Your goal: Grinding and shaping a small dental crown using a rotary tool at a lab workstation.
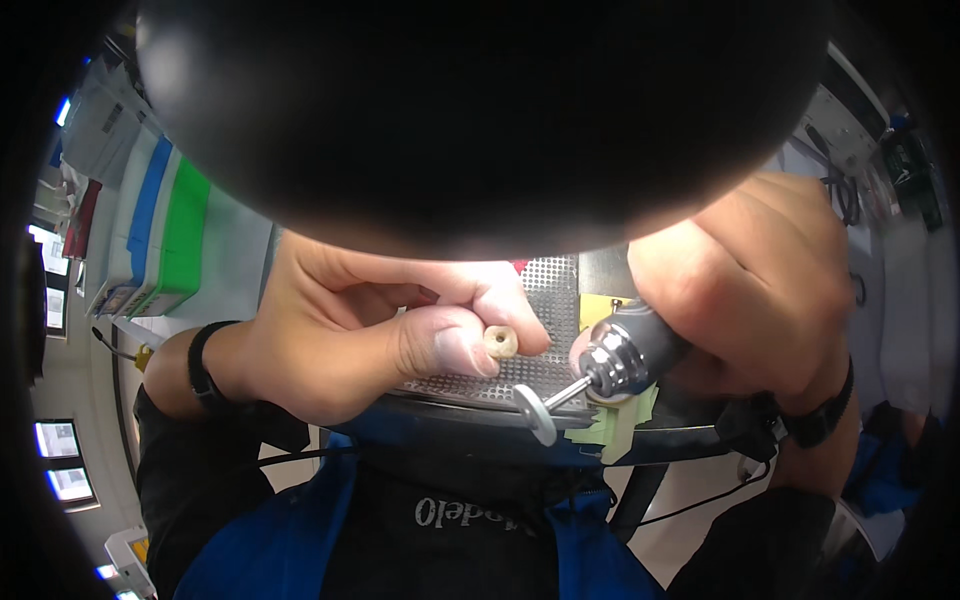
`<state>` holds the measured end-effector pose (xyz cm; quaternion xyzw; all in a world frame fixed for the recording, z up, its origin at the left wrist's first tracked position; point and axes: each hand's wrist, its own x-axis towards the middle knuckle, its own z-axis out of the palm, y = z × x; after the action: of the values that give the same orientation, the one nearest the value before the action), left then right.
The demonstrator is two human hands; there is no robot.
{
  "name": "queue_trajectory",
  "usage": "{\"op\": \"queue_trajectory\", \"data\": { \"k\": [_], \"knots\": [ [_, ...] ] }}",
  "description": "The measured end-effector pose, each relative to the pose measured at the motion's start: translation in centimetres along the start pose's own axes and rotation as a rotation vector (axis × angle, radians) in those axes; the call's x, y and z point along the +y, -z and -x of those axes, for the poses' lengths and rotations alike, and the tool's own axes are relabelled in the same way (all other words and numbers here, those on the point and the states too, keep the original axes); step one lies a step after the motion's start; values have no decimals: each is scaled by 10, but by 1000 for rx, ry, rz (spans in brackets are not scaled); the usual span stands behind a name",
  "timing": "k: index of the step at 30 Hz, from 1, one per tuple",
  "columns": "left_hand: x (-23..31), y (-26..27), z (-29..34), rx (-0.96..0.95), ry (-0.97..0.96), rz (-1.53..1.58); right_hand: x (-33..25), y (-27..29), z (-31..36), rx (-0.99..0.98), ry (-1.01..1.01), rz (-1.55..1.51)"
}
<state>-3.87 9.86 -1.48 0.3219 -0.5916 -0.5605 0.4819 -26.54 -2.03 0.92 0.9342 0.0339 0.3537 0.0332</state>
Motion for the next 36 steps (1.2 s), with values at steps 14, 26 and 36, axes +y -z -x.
{"op": "queue_trajectory", "data": {
  "k": [14, 26, 36],
  "knots": [
    [0, 3, 0, -25, -73, -138, 2, 12, 26, -203, -247, -242],
    [-4, 3, -2, -56, -53, -57, 4, 13, 25, -360, -282, -373],
    [-4, 4, 0, -65, -50, -4, -1, 12, 12, -318, -231, -252]
  ]
}}
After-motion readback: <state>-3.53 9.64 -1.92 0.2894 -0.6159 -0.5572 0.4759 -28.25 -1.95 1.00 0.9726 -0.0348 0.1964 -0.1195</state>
